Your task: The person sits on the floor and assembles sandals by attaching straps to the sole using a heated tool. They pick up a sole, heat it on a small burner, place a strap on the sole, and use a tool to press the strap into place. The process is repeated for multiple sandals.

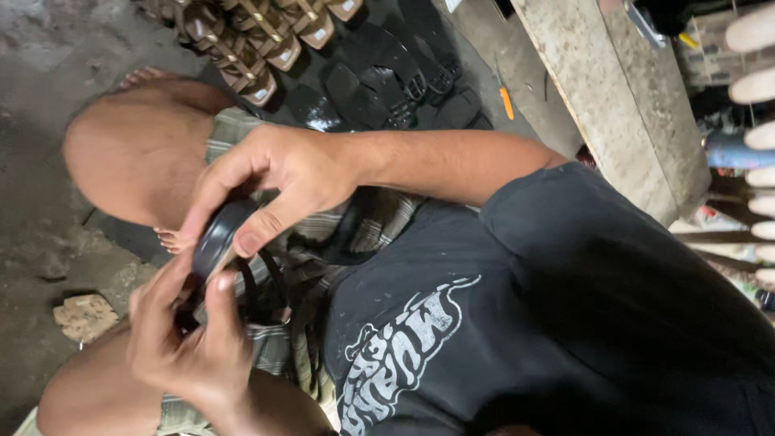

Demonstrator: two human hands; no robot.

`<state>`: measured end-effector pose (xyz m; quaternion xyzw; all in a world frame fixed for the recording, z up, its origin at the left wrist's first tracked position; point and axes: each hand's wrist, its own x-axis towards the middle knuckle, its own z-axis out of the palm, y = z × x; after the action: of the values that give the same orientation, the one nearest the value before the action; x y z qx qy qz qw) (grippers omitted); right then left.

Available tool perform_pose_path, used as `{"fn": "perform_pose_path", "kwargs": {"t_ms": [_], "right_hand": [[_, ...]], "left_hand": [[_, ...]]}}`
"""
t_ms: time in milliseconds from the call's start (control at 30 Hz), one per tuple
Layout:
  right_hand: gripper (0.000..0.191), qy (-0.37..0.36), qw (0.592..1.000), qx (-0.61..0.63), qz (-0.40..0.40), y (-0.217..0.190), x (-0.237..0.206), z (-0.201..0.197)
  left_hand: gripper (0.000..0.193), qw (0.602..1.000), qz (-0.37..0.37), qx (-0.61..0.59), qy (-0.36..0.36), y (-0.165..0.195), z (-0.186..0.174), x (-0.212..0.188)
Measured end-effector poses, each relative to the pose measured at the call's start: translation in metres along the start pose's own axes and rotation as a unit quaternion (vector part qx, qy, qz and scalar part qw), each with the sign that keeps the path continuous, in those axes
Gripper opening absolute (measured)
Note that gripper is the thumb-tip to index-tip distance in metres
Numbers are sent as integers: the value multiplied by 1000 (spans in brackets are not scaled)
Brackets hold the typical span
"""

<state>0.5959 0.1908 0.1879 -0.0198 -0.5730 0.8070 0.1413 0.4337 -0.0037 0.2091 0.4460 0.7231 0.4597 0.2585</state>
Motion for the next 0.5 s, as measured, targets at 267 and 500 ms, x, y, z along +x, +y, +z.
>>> {"fn": "perform_pose_path", "kwargs": {"t_ms": [267,500], "right_hand": [[35,-15,970,-183,-157,-93,-33,38],[29,-31,898,-363,-246,-144,-27,67]], "left_hand": [[36,966,222,-123,-59,18,-18,7],[44,912,356,-194,-64,12,-4,17]]}}
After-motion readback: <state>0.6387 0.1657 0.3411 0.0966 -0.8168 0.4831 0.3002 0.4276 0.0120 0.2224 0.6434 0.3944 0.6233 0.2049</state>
